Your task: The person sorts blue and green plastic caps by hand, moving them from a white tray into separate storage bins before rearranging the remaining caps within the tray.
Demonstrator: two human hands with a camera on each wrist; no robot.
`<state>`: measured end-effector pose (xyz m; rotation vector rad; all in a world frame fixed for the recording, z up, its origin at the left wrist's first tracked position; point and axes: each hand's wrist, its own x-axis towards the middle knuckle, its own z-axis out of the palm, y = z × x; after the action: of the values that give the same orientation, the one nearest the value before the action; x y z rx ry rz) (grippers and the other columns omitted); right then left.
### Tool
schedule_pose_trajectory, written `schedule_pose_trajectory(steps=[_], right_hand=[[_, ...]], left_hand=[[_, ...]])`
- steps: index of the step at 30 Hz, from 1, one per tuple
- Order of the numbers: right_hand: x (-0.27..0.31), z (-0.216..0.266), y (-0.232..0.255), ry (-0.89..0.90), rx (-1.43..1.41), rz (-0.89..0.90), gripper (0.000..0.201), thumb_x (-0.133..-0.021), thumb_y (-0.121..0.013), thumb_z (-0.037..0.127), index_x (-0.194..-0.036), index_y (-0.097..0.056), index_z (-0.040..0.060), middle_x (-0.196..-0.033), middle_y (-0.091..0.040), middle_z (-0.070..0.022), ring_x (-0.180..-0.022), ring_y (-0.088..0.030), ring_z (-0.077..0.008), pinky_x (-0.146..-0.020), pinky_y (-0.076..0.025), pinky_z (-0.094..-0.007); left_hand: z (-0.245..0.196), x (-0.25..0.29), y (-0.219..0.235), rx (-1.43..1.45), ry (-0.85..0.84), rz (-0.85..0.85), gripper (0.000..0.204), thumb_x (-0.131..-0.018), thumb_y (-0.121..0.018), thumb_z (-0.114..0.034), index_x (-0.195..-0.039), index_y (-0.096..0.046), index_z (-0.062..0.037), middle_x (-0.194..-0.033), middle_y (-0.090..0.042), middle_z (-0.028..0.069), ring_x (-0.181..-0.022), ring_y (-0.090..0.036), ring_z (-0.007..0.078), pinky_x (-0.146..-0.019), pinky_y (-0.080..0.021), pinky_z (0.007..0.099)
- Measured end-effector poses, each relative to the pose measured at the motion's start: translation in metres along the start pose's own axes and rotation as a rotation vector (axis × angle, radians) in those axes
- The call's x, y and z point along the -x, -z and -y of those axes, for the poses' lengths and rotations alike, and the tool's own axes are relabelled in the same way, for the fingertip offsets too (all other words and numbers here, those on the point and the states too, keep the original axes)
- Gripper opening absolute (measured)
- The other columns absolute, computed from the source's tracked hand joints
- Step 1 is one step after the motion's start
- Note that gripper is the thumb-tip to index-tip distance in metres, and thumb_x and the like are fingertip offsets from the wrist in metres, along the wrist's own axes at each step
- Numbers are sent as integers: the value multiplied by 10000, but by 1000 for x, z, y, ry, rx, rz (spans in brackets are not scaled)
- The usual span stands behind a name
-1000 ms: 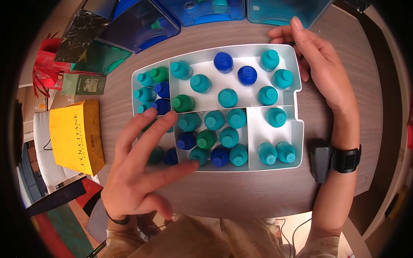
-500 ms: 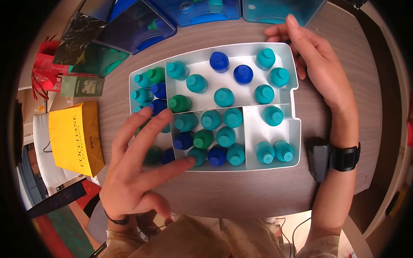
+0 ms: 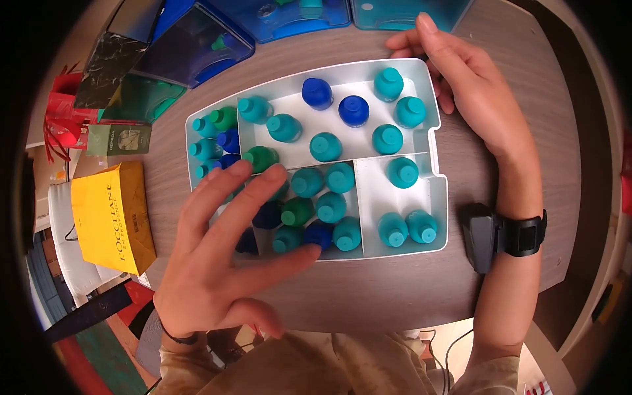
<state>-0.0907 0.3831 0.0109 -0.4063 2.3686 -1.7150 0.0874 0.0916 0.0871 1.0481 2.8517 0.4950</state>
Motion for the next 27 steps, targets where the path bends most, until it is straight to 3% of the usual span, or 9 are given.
schedule_pose_trajectory(steps=[18,27], right_hand=[[1,0,-1,18,4,0,669,-1088,-472,640,-1187,-767,48,-888,-702,30,-623,-479,-11,-526,-353,-174],[1,2,-2,13,9,-8,669,-1092,-468,632,-1190,-764,41,-888,-697,30,-634,-489,-10,-525,-353,-173]], left_hand=[[0,1,1,7,3,4,810,-872,-424,-851,-1099,-856,-204,-1545,-525,259,-1427,-445,468,-1198,-332,592],[2,2,12,-32,36,11,895,-869,-357,-886,-1084,-855,-174,-1543,-512,297,-1435,-426,486,-1209,-330,567]])
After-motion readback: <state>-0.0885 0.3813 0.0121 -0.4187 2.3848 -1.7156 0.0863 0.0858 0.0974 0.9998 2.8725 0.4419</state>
